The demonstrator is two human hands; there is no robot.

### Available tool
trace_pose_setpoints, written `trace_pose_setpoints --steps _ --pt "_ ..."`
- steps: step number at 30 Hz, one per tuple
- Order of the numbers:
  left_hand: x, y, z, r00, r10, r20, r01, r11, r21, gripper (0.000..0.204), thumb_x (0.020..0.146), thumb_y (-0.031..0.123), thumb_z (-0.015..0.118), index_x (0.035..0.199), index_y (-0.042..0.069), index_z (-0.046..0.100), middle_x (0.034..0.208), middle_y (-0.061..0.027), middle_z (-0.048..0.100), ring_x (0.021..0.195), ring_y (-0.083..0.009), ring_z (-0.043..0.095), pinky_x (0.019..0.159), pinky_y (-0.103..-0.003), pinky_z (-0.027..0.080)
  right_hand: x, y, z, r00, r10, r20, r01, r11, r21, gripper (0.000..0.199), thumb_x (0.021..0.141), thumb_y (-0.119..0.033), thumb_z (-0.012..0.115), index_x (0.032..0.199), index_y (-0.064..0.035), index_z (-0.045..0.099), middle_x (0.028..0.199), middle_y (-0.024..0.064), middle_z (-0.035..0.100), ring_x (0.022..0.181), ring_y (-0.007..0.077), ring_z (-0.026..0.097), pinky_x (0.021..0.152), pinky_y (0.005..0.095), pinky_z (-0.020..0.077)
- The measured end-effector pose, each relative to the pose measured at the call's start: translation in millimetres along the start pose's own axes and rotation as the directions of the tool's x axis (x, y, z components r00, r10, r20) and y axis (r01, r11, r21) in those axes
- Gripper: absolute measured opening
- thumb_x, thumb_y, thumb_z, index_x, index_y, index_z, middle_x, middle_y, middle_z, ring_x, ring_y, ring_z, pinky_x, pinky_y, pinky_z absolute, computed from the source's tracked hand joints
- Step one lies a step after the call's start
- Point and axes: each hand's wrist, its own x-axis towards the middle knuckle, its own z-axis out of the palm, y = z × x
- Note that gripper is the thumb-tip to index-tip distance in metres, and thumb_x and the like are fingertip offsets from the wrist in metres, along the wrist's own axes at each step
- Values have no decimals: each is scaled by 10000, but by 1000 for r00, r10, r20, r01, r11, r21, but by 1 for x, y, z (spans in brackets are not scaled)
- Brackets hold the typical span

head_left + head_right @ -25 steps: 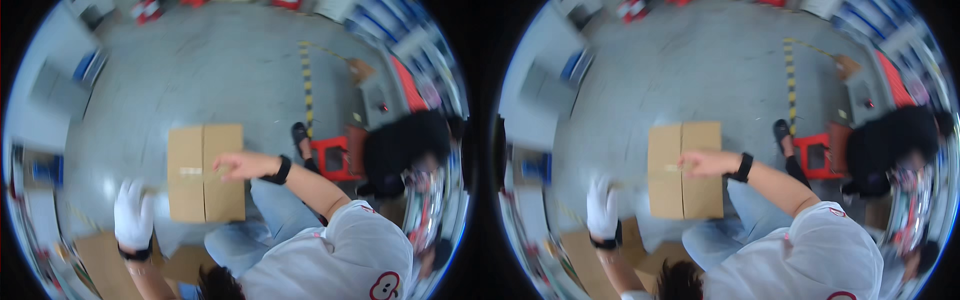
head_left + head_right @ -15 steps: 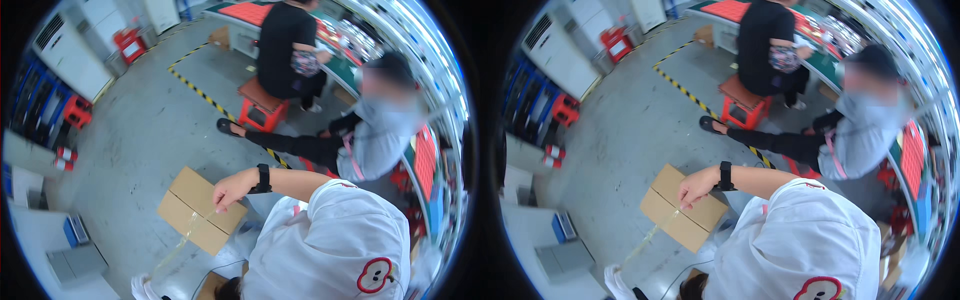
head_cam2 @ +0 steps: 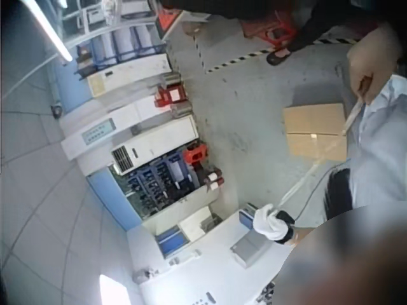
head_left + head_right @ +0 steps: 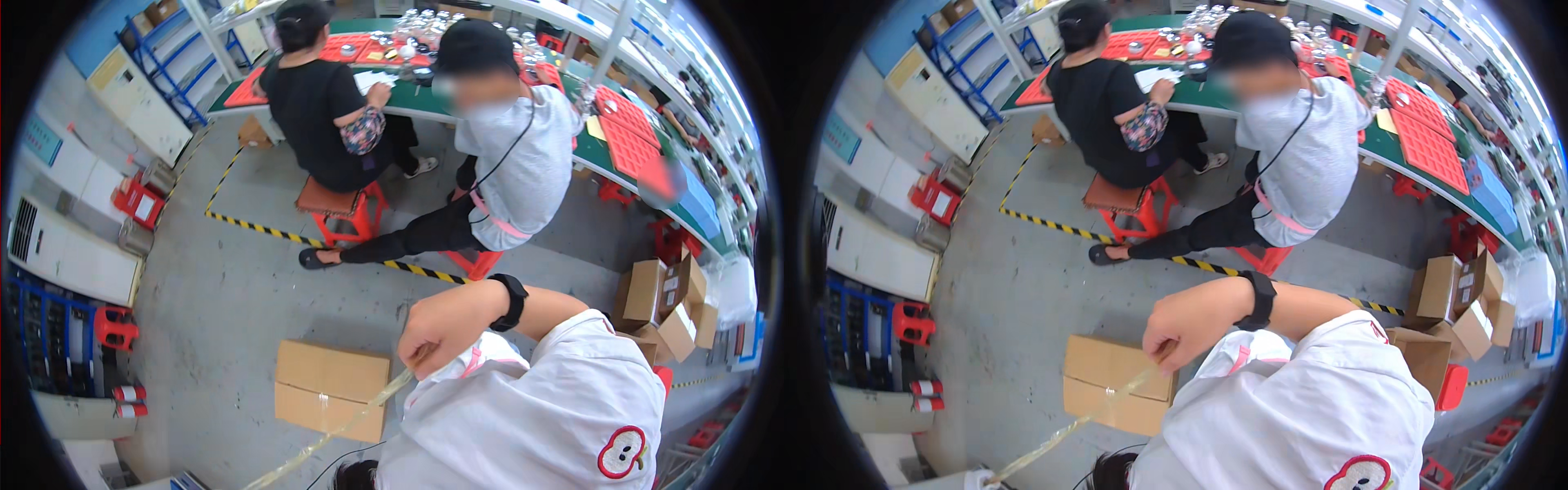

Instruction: Packing electronic product boxes into larger shipping cartons and sealing them with adhesive tape.

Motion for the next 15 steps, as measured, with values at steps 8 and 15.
trace_pose_setpoints --steps 8,15 --pt "48 98 4 978 -43 -204 36 999 -37 290 882 235 519 756 -9 612 714 -143 579 631 -283 550 579 -379 445 -152 26 -35 941 -11 -339 9 1000 -8 349 947 -227 591 705 21 554 628 143 529 610 313 532 560 363 409" --pt "153 187 35 760 175 626 -90 982 -165 205 854 186 588 778 -3 611 825 -144 604 811 -278 595 761 -390 477 -346 24 -39 732 281 -620 -81 940 331 179 904 -134 660 872 41 676 700 70 632 638 127 558 581 279 427"
